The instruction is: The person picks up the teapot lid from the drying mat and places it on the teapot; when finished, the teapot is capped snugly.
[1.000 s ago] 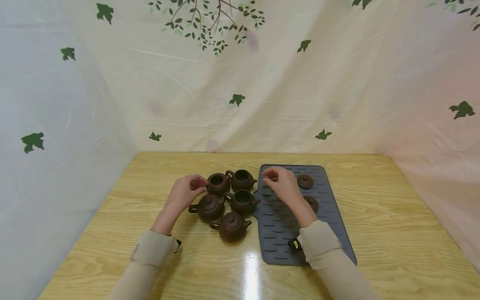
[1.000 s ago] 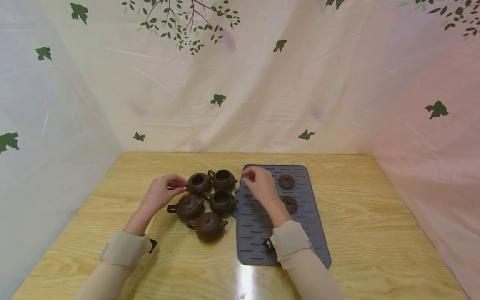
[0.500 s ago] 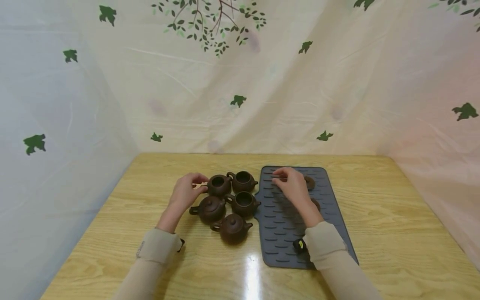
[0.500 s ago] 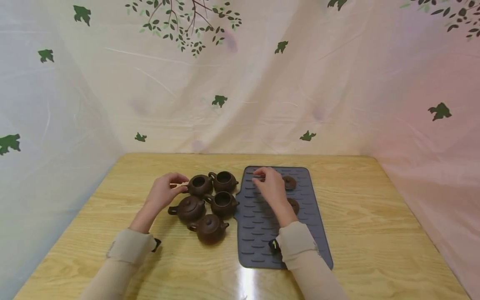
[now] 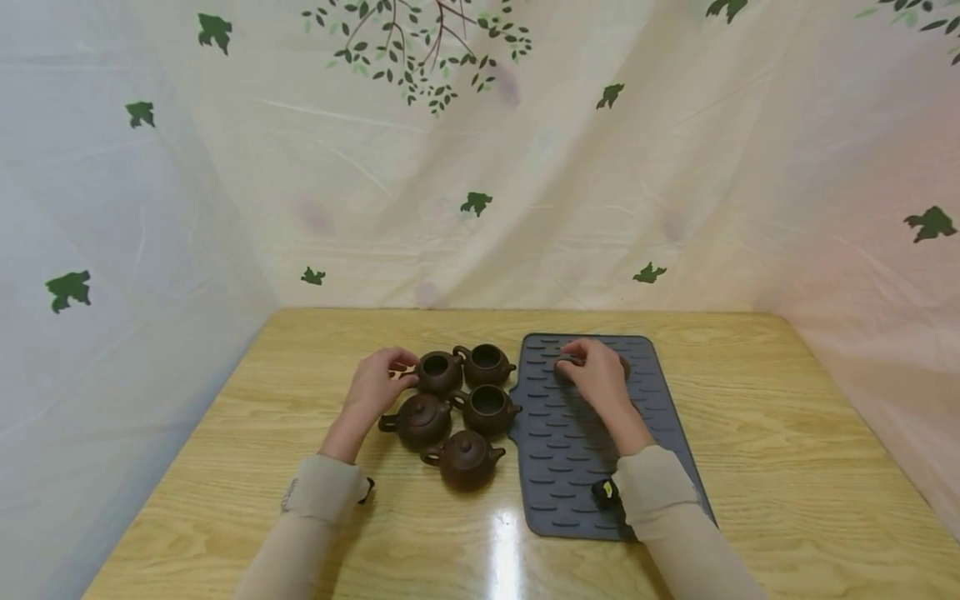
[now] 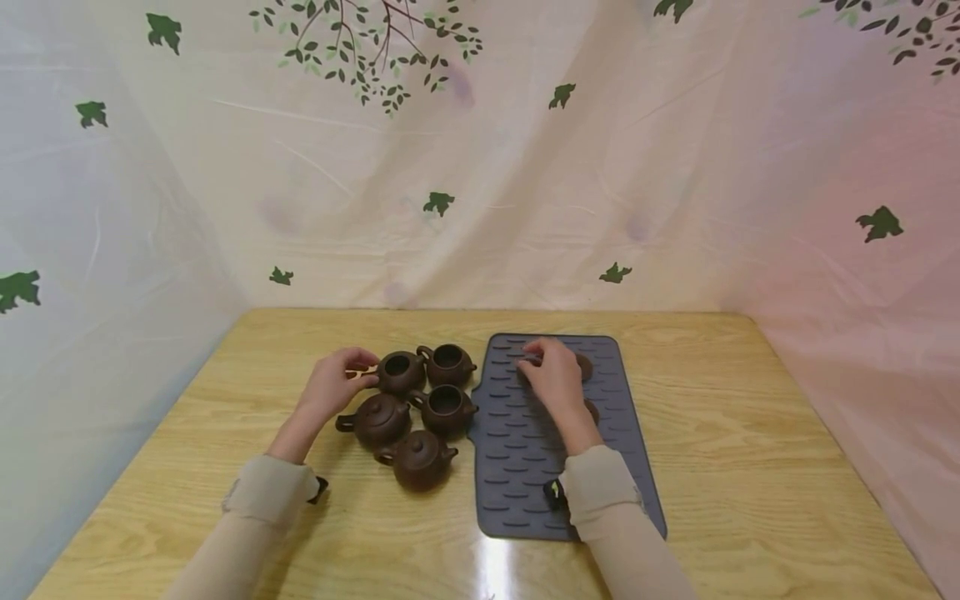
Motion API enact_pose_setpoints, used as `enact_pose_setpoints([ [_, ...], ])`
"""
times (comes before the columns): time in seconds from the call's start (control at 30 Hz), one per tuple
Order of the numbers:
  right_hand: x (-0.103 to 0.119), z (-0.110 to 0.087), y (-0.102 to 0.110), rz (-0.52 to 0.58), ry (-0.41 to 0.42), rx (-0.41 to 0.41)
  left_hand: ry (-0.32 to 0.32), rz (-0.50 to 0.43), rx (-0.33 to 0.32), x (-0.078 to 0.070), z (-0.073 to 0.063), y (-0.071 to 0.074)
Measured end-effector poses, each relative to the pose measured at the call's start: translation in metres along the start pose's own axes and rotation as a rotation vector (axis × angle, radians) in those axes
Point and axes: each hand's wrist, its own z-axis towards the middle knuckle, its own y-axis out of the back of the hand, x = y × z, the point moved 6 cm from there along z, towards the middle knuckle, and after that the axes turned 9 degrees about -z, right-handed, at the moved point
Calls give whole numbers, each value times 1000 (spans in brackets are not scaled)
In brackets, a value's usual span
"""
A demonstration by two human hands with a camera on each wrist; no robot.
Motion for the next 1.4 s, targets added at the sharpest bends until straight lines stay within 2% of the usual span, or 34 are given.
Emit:
enact_pose_setpoints([
  [0.1,-2,1,-1,-26,-7,20,7,-8,1,2,1,-1],
  [0.33,-5,3,-3,-69,-43,73,68,-43,7,9,3,-4],
  [0.67,-9,5,-3,-112,-114,65,125,-45,-20,12,4,-3],
  [1.0,-2,6,-3,-97,-81,66,127,-16,-23,10,6,-1],
  [1.4,28,8,-4,-22,-13,66,146,-3,-3,8,7,-1],
])
